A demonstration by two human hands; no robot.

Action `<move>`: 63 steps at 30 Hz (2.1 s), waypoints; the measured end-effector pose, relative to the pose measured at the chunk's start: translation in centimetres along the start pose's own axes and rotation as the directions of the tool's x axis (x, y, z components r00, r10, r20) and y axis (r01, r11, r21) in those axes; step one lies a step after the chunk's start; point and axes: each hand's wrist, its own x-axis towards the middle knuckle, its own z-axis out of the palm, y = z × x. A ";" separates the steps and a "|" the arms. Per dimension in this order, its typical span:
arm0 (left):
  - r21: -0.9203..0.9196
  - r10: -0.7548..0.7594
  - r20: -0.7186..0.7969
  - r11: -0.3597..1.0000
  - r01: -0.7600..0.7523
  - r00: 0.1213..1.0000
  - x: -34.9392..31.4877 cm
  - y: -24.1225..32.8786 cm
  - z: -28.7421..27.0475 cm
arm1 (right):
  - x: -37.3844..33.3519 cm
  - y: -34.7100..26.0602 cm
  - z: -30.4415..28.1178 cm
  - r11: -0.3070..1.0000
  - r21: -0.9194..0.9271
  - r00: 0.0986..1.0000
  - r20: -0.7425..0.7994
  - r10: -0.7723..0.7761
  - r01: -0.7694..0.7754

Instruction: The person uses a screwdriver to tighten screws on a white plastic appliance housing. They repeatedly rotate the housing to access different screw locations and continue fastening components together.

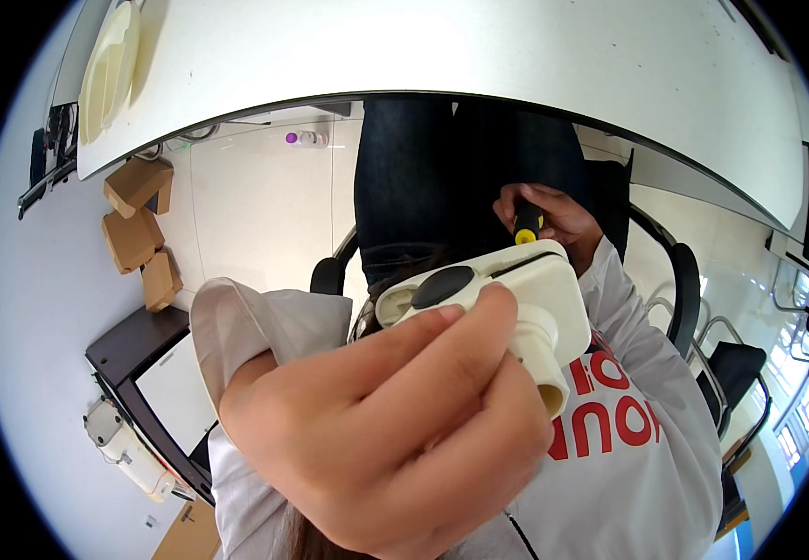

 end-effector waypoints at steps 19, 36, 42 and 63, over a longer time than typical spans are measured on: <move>-0.007 0.033 -0.063 0.999 -0.034 0.997 -0.2 -0.6 0.4 | -0.1 -0.2 -0.1 0.994 0.111 0.999 0.042 -0.010 0.005; -0.013 0.040 -0.048 0.999 -0.041 0.998 -0.3 -0.5 0.7 | 0.0 -0.2 -0.1 0.991 0.090 0.990 0.090 -0.107 0.099; 0.005 0.030 -0.073 1.000 -0.030 0.997 -0.3 -0.6 1.1 | 0.4 -0.1 0.4 0.999 0.045 0.998 -0.060 0.001 0.002; -0.368 -0.181 -0.234 0.926 0.085 0.955 -0.6 -2.0 2.4 | 1.1 0.2 0.6 1.000 -0.023 0.981 -0.195 0.013 -0.018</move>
